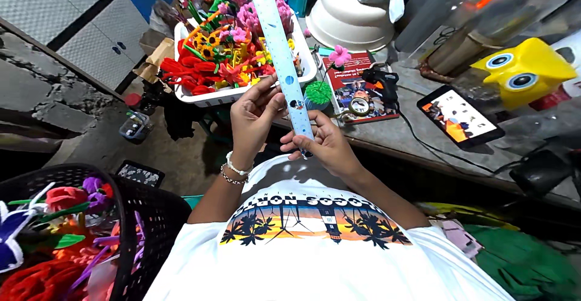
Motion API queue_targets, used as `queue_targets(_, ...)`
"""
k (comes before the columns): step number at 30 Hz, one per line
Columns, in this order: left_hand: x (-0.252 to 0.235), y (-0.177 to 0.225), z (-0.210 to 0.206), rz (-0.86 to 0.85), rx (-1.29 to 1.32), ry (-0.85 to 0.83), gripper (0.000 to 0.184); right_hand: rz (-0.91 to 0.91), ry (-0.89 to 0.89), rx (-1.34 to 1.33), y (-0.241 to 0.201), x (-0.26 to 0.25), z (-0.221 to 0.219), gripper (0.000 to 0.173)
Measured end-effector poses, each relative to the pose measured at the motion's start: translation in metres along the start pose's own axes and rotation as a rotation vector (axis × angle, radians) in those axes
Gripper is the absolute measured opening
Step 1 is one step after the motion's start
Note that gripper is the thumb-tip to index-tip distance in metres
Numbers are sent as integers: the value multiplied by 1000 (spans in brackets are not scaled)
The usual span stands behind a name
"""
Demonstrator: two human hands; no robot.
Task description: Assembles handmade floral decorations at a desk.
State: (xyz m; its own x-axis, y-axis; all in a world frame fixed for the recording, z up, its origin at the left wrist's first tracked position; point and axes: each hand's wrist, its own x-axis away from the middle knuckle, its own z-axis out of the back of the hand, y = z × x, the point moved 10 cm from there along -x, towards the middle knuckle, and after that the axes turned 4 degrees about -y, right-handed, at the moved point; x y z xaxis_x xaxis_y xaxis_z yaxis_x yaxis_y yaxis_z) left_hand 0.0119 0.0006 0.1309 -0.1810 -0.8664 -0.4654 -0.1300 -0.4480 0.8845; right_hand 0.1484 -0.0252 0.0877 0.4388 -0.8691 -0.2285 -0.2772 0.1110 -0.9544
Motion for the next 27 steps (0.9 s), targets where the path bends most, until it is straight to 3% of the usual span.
queue_targets(18, -9, -3, -1, -26, 103, 82, 45, 52, 22, 27, 0, 2, 2, 31)
queue_targets(27, -6, 21, 21, -91, -35, 112, 61, 30, -2, 158, 6, 8, 1, 30)
